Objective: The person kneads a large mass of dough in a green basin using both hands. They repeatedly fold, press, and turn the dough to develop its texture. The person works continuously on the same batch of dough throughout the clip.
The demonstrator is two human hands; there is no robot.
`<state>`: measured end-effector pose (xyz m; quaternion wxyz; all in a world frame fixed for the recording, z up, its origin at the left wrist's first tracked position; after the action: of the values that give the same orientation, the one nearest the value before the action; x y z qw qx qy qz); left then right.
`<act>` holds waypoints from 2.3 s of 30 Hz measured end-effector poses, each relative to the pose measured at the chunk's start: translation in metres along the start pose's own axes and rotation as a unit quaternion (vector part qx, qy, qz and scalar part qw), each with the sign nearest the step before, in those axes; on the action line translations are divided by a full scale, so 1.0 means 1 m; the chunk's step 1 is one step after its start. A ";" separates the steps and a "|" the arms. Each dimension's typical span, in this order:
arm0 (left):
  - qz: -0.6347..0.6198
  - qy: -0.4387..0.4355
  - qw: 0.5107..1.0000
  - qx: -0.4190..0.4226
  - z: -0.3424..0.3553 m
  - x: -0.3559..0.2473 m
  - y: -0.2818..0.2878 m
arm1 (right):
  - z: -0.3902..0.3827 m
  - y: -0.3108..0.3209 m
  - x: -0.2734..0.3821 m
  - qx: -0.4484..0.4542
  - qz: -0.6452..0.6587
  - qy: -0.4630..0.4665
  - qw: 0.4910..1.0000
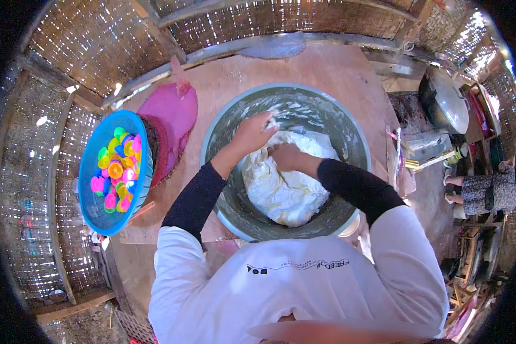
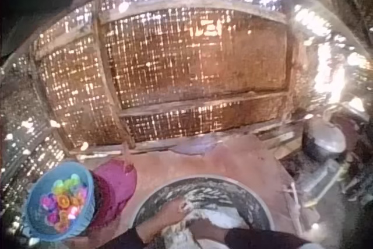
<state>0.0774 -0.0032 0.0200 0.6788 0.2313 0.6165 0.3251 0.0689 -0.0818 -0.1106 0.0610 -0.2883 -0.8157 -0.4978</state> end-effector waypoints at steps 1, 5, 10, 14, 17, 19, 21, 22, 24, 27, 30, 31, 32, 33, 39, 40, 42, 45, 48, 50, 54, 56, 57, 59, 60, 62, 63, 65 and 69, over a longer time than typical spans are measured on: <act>-0.012 0.012 1.000 -0.023 0.005 0.013 0.017 | -0.009 0.020 0.014 -0.060 -0.038 0.037 0.997; -0.152 0.146 0.971 0.110 -0.010 0.048 -0.057 | -0.146 0.006 0.042 -0.112 -0.020 0.206 0.972; 0.019 0.234 0.964 0.125 0.006 0.121 -0.089 | -0.209 0.034 0.008 -0.300 0.078 0.023 0.950; -0.027 0.213 0.956 0.200 0.018 0.082 -0.114 | -0.198 -0.012 -0.031 -0.257 0.166 -0.032 0.951; -0.178 0.230 0.915 0.280 0.021 0.076 -0.139 | -0.146 -0.025 -0.051 -0.170 0.098 -0.112 0.974; -0.150 0.245 0.919 0.269 0.021 0.072 -0.138 | -0.128 -0.005 -0.043 -0.145 0.087 -0.094 0.981; -0.117 0.256 0.924 0.259 0.025 0.064 -0.133 | -0.106 0.001 -0.053 -0.152 0.074 -0.089 0.982; -0.152 0.278 0.913 0.257 0.026 0.078 -0.143 | -0.083 -0.008 -0.069 -0.171 0.063 -0.090 0.979; -0.222 0.327 0.886 0.242 0.024 0.125 -0.167 | -0.048 -0.007 -0.088 -0.201 0.040 -0.065 0.977; -0.172 0.315 0.915 0.186 0.011 0.088 -0.131 | -0.015 0.003 -0.112 -0.237 0.021 -0.028 0.971; -0.040 0.445 0.894 0.036 -0.017 0.123 -0.117 | 0.002 0.037 -0.099 -0.296 -0.007 -0.002 0.955; -0.092 0.465 0.878 0.072 -0.029 0.116 -0.124 | 0.006 0.045 -0.094 -0.310 -0.026 0.006 0.950; -0.145 0.482 0.857 0.107 -0.045 0.108 -0.131 | 0.010 0.051 -0.083 -0.318 -0.061 0.041 0.945; -0.211 0.480 0.840 0.138 -0.058 0.088 -0.127 | 0.013 0.049 -0.076 -0.315 -0.058 0.045 0.946; -0.272 0.365 0.809 0.371 -0.118 0.020 -0.087 | -0.012 -0.001 -0.016 0.016 -0.018 0.189 0.982; -0.220 0.341 0.822 0.400 -0.122 0.022 -0.081 | -0.033 0.015 -0.008 -0.034 0.025 0.163 0.986; -0.124 0.300 0.851 0.412 -0.123 0.005 -0.067 | -0.089 0.053 0.005 -0.121 0.107 0.109 0.981; -0.316 0.368 0.825 0.290 -0.123 0.051 -0.081 | -0.147 0.096 0.004 -0.189 0.101 0.094 0.972; -0.338 0.471 0.796 0.175 -0.104 0.060 -0.078 | -0.157 0.078 -0.061 -0.184 0.104 -0.058 0.976; -0.408 0.523 0.731 0.161 -0.101 0.048 -0.077 | -0.150 0.066 -0.099 -0.235 0.129 -0.093 0.959; -0.414 0.516 0.749 0.015 -0.085 0.082 -0.091 | -0.104 0.059 -0.131 -0.263 0.182 -0.061 0.945; -0.476 0.488 0.731 0.001 -0.069 0.157 -0.130 | -0.082 0.066 -0.125 -0.233 0.188 -0.029 0.954; -0.460 0.496 0.737 -0.002 -0.064 0.155 -0.130 | -0.074 0.068 -0.121 -0.216 0.194 -0.011 0.957; -0.425 0.516 0.743 -0.011 -0.059 0.139 -0.131 | -0.054 0.060 -0.122 -0.181 0.231 -0.007 0.956; -0.451 0.507 0.734 -0.030 -0.052 0.141 -0.133 | -0.044 0.056 -0.126 -0.168 0.258 -0.024 0.951; -0.545 0.503 0.670 -0.036 -0.044 0.137 -0.152 | -0.031 0.048 -0.133 -0.151 0.303 -0.033 0.940; -0.574 0.495 0.652 -0.015 -0.041 0.135 -0.157 | -0.026 0.046 -0.128 -0.145 0.321 -0.023 0.936; -0.609 0.474 0.634 0.057 -0.032 0.132 -0.166 | -0.014 0.038 -0.125 -0.133 0.371 -0.033 0.918; -0.567 0.409 0.707 0.109 -0.011 0.171 -0.190 | 0.005 0.038 -0.109 -0.128 0.392 -0.020 0.911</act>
<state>0.1012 -0.0094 -0.2352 0.3868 -0.2449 0.8798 -0.1282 0.1804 -0.1094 -0.1257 0.1976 -0.5998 -0.5678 -0.5280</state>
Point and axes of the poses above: each hand's wrist, its own z-axis towards the middle knuckle, its own y-axis out of the back of the hand, x = y × z, the point moved 8 cm from there along z, towards the middle knuckle, and after that the axes turned 10 degrees about y, right-handed, at the moved point
